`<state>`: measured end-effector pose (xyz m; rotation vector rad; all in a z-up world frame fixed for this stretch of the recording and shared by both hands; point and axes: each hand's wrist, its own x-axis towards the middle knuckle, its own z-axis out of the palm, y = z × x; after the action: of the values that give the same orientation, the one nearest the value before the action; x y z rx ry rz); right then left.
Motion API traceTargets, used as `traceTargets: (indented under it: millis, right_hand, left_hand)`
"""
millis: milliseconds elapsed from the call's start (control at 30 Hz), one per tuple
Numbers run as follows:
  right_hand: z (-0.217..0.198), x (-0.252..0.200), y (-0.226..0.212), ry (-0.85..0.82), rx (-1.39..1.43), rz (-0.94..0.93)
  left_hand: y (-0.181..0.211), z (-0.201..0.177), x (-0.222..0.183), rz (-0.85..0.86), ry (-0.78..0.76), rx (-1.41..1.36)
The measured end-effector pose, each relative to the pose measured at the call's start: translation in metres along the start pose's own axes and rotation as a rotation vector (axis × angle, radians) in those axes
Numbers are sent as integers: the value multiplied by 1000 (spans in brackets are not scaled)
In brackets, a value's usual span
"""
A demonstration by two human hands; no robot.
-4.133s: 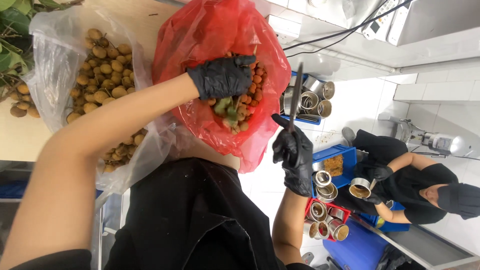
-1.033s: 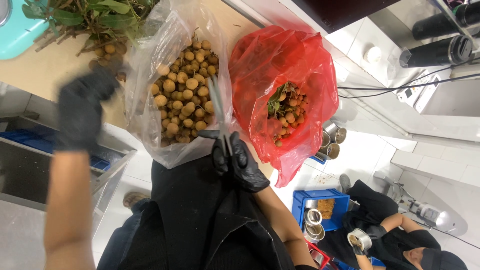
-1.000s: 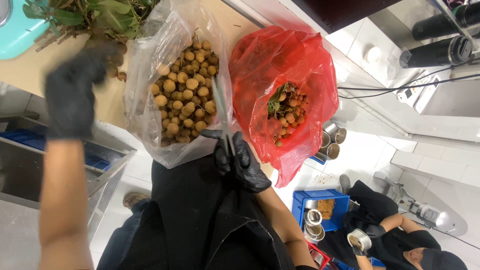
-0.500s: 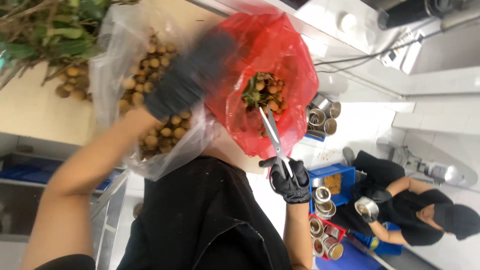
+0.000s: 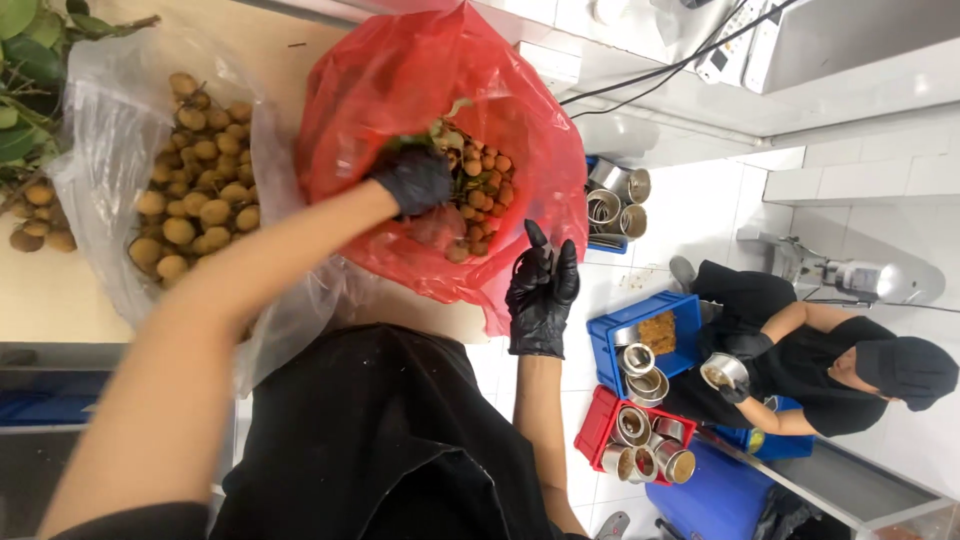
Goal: Using scissors to trim stems and leaves from longan fruit in a bakery or food production environment.
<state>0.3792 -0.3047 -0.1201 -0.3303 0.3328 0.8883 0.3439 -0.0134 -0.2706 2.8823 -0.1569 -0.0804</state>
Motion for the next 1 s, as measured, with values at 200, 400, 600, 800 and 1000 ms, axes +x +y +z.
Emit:
traceTargets:
  millis: [200, 400, 600, 800, 1000]
  right_hand:
    - [17, -6, -11, 49, 137, 53]
    - [14, -6, -3, 22, 9, 34]
    - [29, -23, 2, 43, 14, 8]
    - [27, -41, -4, 17, -114, 60]
    - [36, -51, -2, 12, -261, 132]
  left_hand:
    - [-7, -170, -43, 81, 317, 498]
    - [14, -197, -55, 108, 487, 536]
    - [31, -134, -24, 25, 345, 529]
    - [52, -181, -10, 32, 456, 76]
    - [103, -237, -5, 124, 767, -667]
